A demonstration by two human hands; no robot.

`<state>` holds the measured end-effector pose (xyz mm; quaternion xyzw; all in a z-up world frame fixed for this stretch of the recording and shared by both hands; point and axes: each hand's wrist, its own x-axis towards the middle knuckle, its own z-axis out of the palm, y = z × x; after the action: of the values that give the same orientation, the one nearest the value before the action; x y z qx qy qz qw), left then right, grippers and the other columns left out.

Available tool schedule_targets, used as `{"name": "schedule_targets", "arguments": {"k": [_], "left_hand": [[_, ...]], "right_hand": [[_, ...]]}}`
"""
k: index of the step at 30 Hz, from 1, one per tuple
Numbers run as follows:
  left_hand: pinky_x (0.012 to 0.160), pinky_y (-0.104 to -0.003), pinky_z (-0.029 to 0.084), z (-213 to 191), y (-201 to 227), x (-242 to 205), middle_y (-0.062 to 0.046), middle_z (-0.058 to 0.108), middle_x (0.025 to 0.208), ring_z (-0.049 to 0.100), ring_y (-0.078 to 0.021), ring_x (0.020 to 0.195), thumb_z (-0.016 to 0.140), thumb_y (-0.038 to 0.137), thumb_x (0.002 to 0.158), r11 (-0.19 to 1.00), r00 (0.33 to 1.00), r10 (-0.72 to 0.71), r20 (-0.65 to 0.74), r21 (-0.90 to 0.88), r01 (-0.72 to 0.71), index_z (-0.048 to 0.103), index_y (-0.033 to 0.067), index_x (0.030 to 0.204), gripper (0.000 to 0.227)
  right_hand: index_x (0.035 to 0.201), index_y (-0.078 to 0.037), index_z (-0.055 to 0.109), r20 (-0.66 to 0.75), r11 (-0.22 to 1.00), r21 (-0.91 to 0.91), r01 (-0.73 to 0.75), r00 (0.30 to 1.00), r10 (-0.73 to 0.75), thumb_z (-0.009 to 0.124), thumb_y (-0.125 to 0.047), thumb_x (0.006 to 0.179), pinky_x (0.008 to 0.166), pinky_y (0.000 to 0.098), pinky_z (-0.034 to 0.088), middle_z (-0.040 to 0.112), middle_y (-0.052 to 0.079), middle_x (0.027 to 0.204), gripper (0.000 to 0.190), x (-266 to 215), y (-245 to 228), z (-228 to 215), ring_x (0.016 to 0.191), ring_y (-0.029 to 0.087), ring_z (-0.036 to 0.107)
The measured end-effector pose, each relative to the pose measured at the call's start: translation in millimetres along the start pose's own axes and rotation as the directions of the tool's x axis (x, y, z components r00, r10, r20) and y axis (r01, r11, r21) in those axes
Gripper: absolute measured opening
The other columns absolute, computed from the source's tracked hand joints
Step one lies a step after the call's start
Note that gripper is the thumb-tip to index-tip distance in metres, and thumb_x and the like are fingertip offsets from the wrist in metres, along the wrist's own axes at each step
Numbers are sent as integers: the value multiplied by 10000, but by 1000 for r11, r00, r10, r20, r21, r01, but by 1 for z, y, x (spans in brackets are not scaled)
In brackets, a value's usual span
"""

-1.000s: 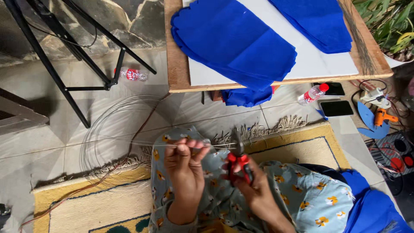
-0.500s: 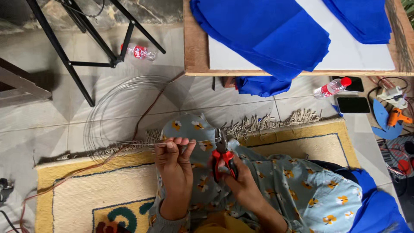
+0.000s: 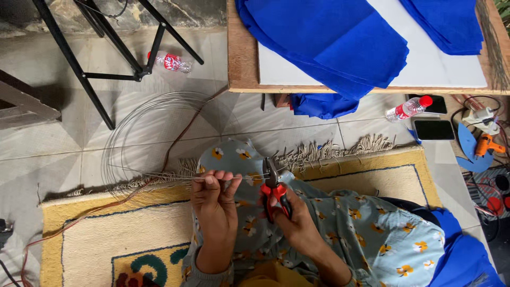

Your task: The person prepares craft components by handling bundles of wire, straightening them by hand, and using pliers to cut them to length while seated on the floor.

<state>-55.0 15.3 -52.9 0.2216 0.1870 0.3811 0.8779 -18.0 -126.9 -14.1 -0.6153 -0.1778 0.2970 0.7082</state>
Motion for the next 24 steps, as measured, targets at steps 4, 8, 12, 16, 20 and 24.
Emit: {"name": "schedule_targets", "arguments": {"k": [4, 8, 12, 16, 20, 24], "left_hand": [[726, -426, 569, -3, 1, -1, -116, 593, 876, 605, -234, 824, 532, 131, 879, 999, 999, 11, 32, 42, -13, 532, 36, 963, 127], [730, -426, 568, -4, 0, 0, -116, 595, 856, 606, -230, 806, 551, 145, 868, 999, 999, 12, 30, 42, -14, 539, 36, 955, 140], [712, -409, 567, 0, -1, 1, -115, 622, 823, 620, -209, 753, 559, 110, 857, 1000, 1000, 17, -9, 3, -17, 561, 35, 930, 105], [721, -414, 570, 1, 2, -1, -117, 597, 850, 608, -229, 793, 554, 143, 866, 999, 1000, 13, 22, 38, -14, 550, 33, 940, 133], [735, -419, 568, -2, 1, -2, -123, 583, 878, 597, -237, 820, 542, 142, 874, 999, 999, 16, 49, 40, -18, 539, 41, 952, 128], [721, -389, 562, 6, 2, -1, -106, 613, 809, 615, -197, 758, 575, 135, 848, 1000, 1000, 7, 9, 19, -7, 547, 48, 925, 120]], "right_hand": [[813, -96, 463, 39, 1000, -6, 20, 999, -20, 406, 17, 835, 684, 377, 549, 533, 131, 1154, 129, -1, -8, 0, 980, 257, 566], [823, -110, 457, 44, 998, -58, 30, 999, -27, 396, 22, 811, 674, 396, 543, 539, 130, 1137, 146, -1, -8, -1, 1001, 270, 575], [789, -94, 448, 26, 1000, -16, 18, 999, -17, 391, 87, 774, 693, 342, 533, 554, 95, 1068, 190, 0, -8, 1, 950, 215, 578], [816, -93, 467, 47, 997, -57, 58, 997, -55, 397, 41, 813, 695, 366, 561, 544, 105, 1100, 151, -1, -9, 1, 1012, 253, 583], [860, -77, 501, 23, 997, -69, 43, 999, -41, 412, 5, 828, 663, 357, 545, 574, 108, 1048, 125, -1, -9, 3, 930, 233, 582], [794, -88, 431, -6, 999, -12, 35, 999, -36, 423, 3, 823, 588, 300, 478, 579, 137, 883, 96, 1, -7, 6, 644, 194, 536]]}}
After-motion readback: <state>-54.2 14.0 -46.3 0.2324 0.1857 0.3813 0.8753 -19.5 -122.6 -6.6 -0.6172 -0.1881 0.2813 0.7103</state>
